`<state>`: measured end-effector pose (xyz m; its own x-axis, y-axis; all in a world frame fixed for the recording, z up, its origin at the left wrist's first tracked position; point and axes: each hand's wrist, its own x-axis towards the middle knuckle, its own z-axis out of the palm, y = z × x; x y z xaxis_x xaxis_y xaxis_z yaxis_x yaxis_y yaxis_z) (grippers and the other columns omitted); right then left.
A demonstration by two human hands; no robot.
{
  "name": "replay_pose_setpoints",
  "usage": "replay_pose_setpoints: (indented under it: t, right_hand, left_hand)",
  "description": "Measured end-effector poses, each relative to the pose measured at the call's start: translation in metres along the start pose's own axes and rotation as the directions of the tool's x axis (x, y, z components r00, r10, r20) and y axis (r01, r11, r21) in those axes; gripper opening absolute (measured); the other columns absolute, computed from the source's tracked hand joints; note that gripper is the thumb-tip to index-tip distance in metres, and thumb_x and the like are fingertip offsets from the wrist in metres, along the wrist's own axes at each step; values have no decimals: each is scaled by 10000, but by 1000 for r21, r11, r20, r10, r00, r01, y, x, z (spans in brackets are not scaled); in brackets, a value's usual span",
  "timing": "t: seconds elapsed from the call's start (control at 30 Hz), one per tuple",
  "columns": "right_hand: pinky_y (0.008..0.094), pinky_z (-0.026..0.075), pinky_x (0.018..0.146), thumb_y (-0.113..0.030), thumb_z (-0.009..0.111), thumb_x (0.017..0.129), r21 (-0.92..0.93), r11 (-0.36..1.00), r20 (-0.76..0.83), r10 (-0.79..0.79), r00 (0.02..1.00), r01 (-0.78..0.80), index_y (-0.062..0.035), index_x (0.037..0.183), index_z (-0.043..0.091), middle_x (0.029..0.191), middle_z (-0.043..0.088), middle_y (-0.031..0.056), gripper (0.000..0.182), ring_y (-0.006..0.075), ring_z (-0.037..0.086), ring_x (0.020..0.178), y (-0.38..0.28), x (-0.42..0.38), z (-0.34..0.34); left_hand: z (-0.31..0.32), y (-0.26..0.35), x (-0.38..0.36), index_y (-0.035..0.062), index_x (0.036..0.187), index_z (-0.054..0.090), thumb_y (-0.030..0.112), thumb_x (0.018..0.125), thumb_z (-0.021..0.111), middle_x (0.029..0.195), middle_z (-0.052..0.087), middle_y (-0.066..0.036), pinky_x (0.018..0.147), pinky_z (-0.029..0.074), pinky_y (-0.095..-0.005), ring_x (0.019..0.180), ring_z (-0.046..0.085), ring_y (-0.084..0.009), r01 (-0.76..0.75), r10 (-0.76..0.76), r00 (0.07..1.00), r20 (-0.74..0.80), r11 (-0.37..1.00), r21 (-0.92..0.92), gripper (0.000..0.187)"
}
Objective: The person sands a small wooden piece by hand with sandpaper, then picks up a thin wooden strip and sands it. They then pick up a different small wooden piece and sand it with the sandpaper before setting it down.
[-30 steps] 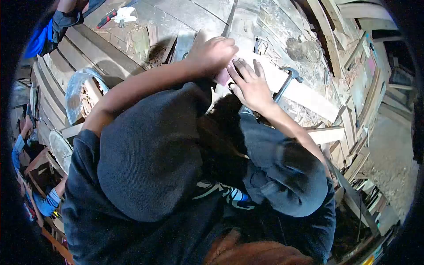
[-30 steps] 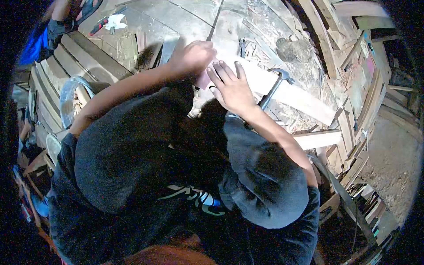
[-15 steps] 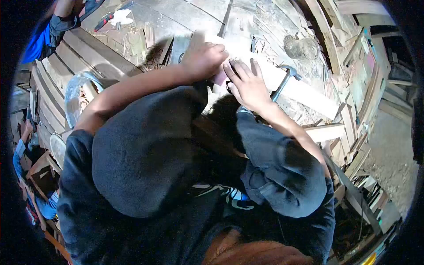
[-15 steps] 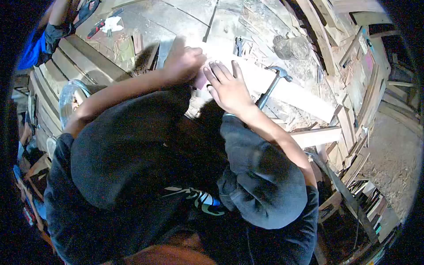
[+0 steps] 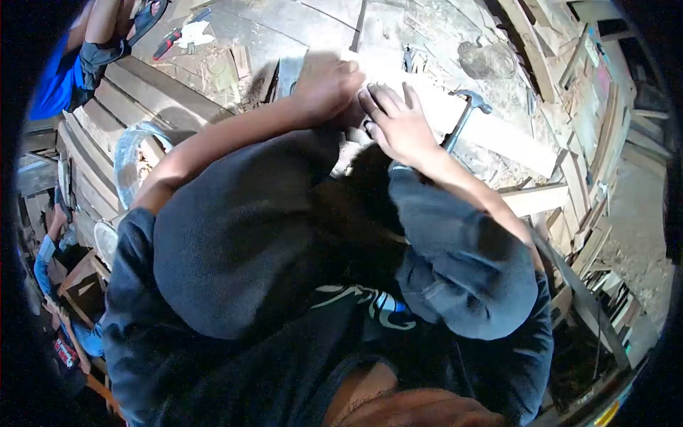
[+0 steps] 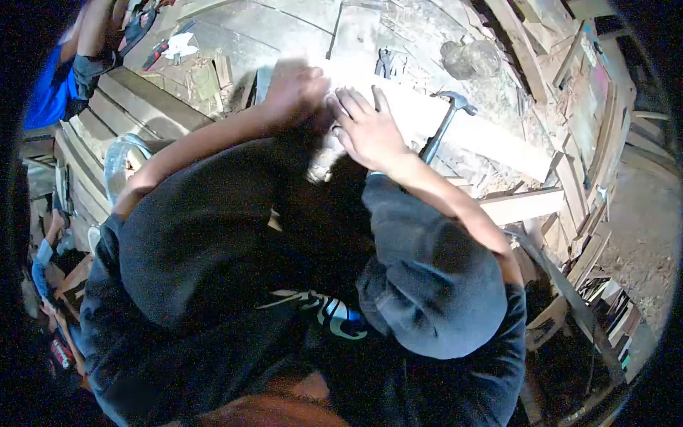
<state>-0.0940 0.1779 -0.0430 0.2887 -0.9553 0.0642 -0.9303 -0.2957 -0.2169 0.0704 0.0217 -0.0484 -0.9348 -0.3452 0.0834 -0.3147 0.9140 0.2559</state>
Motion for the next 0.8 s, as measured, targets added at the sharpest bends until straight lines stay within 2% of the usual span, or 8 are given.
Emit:
replay_pose_setpoints:
  t: [0.03, 0.07, 0.17, 0.27, 0.3, 0.43, 0.53, 0.8]
  right_hand:
    - [601, 278, 1131, -270, 574, 920, -1, 1000, -8, -8, 1000, 8, -34, 1390, 511, 1395, 493, 175, 530, 324, 447, 1344, 0, 1, -2]
    - [591, 289, 1123, -288, 585, 898, -21, 1000, 18, 1, 1000, -1, -25, 1378, 509, 1362, 513, 162, 553, 311, 439, 1348, 0, 2, -2]
    - [577, 293, 1123, -292, 599, 885, -31, 998, -61, -49, 997, 47, -28, 1371, 509, 1342, 519, 152, 560, 291, 459, 1318, 4, -1, 1]
    - [570, 303, 1119, -284, 601, 879, -30, 999, -102, -27, 994, 24, -42, 1399, 490, 1332, 530, 143, 584, 289, 455, 1315, 4, -5, 5]
    - [560, 310, 1117, -292, 611, 870, -38, 999, -154, -15, 988, 9, -59, 1302, 584, 1330, 536, 131, 492, 287, 449, 1315, 6, -8, 14]
    - [538, 294, 1139, -309, 605, 912, -87, 996, -90, -43, 995, 35, -91, 995, 669, 1285, 564, 110, 242, 287, 452, 1311, 5, -9, 8]
    - [522, 292, 1139, -321, 593, 918, -36, 999, 27, 30, 999, -29, -112, 1005, 677, 1250, 579, 88, 241, 282, 462, 1297, 3, -9, 6]
    - [534, 264, 1152, -301, 597, 919, -18, 1000, -241, -1, 971, -4, -119, 984, 684, 1268, 584, 94, 212, 266, 478, 1304, 8, -18, 31]
  left_hand:
    - [8, 4, 3, 41, 865, 640, 103, 829, 590, 906, 645, -169, 768, 533, -440, 888, 657, -336, 48, -59, 995, -82, 990, -132, 88]
    - [-6, 8, 17, 34, 851, 644, 93, 824, 581, 891, 643, -183, 790, 526, -445, 888, 651, -359, 133, -117, 989, 92, 973, -190, 90]
    - [15, -4, 29, 60, 930, 643, 84, 836, 602, 859, 604, -144, 706, 519, -435, 780, 622, -356, -77, 47, 984, -170, 981, -177, 106]
    - [11, -3, 7, 81, 984, 678, 84, 829, 611, 866, 617, -128, 719, 528, -443, 805, 634, -359, -3, -9, 997, -74, 986, -168, 169]
    - [19, -6, 1, 115, 1079, 691, 107, 832, 622, 887, 626, -121, 734, 534, -455, 832, 642, -361, -19, -2, 994, -111, 982, -190, 257]
    - [17, -6, 9, 80, 957, 705, 85, 811, 637, 849, 641, -153, 760, 524, -474, 817, 639, -381, -69, 41, 990, -133, 973, -218, 161]
    - [21, -1, 30, 78, 945, 716, 72, 799, 659, 830, 635, -156, 730, 525, -476, 789, 638, -379, -3, -18, 993, -115, 983, -182, 156]
    - [17, -1, 3, 56, 932, 691, 48, 804, 660, 838, 637, -167, 731, 531, -458, 823, 645, -377, -15, -8, 996, -85, 964, -265, 132]
